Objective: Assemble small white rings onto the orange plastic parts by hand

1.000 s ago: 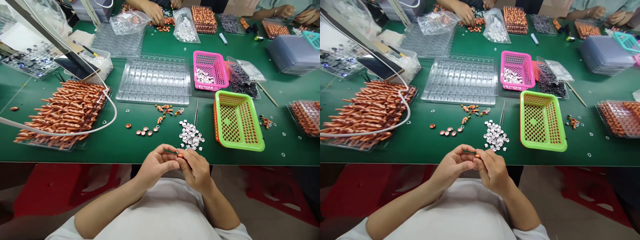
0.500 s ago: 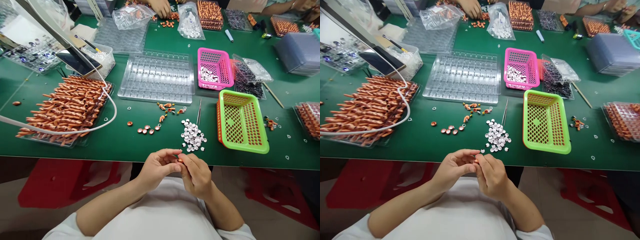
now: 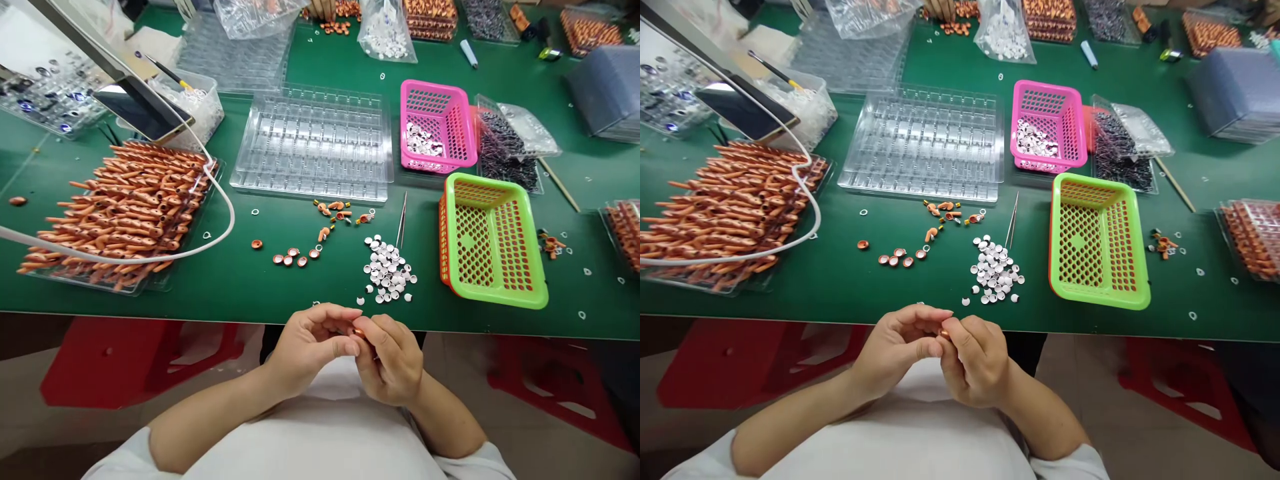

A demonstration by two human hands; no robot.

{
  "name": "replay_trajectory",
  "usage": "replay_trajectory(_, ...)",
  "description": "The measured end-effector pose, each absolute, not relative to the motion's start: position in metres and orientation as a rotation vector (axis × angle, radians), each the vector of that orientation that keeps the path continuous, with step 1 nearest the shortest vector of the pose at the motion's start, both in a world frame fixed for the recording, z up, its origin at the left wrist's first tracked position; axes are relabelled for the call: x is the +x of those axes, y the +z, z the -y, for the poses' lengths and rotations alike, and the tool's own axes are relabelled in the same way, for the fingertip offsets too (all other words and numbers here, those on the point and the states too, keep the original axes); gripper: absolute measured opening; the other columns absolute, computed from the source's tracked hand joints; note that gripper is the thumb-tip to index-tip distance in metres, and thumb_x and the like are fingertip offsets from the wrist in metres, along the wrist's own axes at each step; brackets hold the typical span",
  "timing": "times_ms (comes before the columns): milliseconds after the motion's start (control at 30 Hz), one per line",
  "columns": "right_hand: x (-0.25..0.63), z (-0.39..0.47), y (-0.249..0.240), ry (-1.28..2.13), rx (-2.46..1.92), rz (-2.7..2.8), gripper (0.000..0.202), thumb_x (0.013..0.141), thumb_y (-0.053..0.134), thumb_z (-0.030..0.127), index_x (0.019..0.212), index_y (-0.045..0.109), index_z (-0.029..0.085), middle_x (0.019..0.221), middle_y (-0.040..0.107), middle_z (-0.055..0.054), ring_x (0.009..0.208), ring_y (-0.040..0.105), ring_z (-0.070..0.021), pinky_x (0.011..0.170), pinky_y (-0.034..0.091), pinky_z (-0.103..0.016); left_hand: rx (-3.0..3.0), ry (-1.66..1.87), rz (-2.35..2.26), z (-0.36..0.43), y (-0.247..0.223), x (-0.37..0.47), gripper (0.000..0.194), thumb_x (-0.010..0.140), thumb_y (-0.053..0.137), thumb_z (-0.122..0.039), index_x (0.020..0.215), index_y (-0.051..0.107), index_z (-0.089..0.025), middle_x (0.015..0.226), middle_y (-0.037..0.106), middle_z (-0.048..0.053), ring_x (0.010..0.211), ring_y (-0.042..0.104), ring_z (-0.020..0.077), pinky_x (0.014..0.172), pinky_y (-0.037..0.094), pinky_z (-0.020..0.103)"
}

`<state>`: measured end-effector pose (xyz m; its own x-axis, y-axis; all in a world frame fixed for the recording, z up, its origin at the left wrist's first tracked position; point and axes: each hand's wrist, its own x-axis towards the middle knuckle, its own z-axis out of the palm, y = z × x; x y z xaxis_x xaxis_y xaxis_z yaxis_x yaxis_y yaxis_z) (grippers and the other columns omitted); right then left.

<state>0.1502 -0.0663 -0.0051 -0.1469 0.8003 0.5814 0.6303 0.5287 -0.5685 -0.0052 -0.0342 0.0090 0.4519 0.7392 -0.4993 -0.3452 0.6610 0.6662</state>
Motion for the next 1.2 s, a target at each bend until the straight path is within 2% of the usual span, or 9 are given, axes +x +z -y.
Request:
replay_trajectory(267,0.148,0.063,-0.012,0.351,-1.158,1.844,0.029,0.089,0.052,0.01,0.117,0.057,0.012,0.081,0.067,-0.007,0.068,0.059,-0.0133,0.057,0.046,-0.025,0.522,0.704,-0.923,0.031,0.006,-0.009,0.029,0.065,0.085,-0.012,0.092,0.076,-0.019,0.08,0.076,0.002,0.075,0.07,0.0106,0.07,0.061,0.017)
replay_trajectory(533,0.149,0.061,-0.011,0.512,-1.107,1.726,0.039,0.088,0.054,0.009,0.126,0.056,0.017,0.09,0.067,-0.008,0.075,0.062,-0.0134,0.062,0.051,-0.024,0.591,0.689,-0.903,0.024,0.014,-0.007,0.034,0.065,0.085,-0.018,0.096,0.072,-0.019,0.079,0.073,0.001,0.075,0.069,0.0114,0.069,0.061,0.021)
replay_trajectory(633,0.15,0.063,-0.01,0.74,-1.237,1.527,0.028,0.09,0.056,0.013,0.116,0.063,0.02,0.086,0.066,-0.005,0.069,0.058,-0.0106,0.06,0.048,-0.022,0.78,0.71,-0.943,0.022,0.014,-0.007,0.042,0.067,0.084,-0.02,0.106,0.069,-0.021,0.077,0.071,-0.001,0.074,0.068,0.0112,0.071,0.06,0.022)
replay_trajectory(700,0.15,0.063,-0.01,1.023,-1.324,1.224,0.019,0.093,0.056,0.023,0.107,0.068,0.02,0.079,0.063,-0.003,0.057,0.052,-0.0071,0.052,0.042,-0.02,0.99,0.775,-0.996,0.021,0.012,-0.007,0.046,0.068,0.084,-0.02,0.11,0.067,-0.023,0.075,0.07,-0.002,0.073,0.067,0.01,0.071,0.058,0.02)
replay_trajectory(767,0.149,0.061,-0.01,1.293,-1.304,0.866,0.024,0.093,0.056,0.035,0.098,0.071,0.017,0.07,0.058,-0.001,0.047,0.043,-0.0039,0.043,0.032,-0.018,1.225,0.853,-1.043,0.019,0.01,-0.006,0.041,0.068,0.084,-0.02,0.106,0.068,-0.023,0.076,0.068,-0.002,0.072,0.064,0.009,0.069,0.055,0.019)
replay_trajectory(867,0.147,0.055,-0.008,1.522,-1.183,0.514,0.032,0.086,0.065,0.045,0.082,0.071,0.013,0.057,0.044,0.003,0.043,0.033,-0.0014,0.038,0.021,-0.015,1.539,0.978,-1.035,0.016,0.007,-0.003,0.026,0.072,0.081,-0.02,0.095,0.07,-0.02,0.081,0.069,0.0,0.071,0.062,0.0089,0.065,0.052,0.018)
replay_trajectory(933,0.144,0.052,-0.005,1.577,-1.143,0.417,0.035,0.08,0.071,0.046,0.074,0.068,0.012,0.056,0.04,0.004,0.043,0.031,-0.0008,0.039,0.02,-0.015,1.685,1.08,-0.982,0.015,0.005,0.0,0.02,0.075,0.078,-0.016,0.094,0.07,-0.018,0.082,0.07,0.002,0.073,0.063,0.0097,0.067,0.053,0.019)
replay_trajectory(1033,0.141,0.052,-0.004,1.591,-1.136,0.365,0.035,0.077,0.075,0.046,0.073,0.066,0.012,0.058,0.041,0.004,0.044,0.032,-0.0008,0.039,0.022,-0.015,1.788,1.203,-0.918,0.014,0.003,0.002,0.017,0.076,0.075,-0.01,0.092,0.071,-0.016,0.082,0.072,0.005,0.077,0.065,0.011,0.071,0.054,0.021)
replay_trajectory(1200,0.141,0.056,-0.008,1.567,-1.118,0.422,0.044,0.081,0.069,0.051,0.062,0.061,0.012,0.054,0.043,0.003,0.042,0.036,-0.0023,0.039,0.024,-0.016,1.603,1.107,-0.984,0.015,0.007,-0.001,0.008,0.08,0.072,-0.014,0.088,0.073,-0.016,0.079,0.072,0.004,0.073,0.064,0.01,0.068,0.052,0.02)
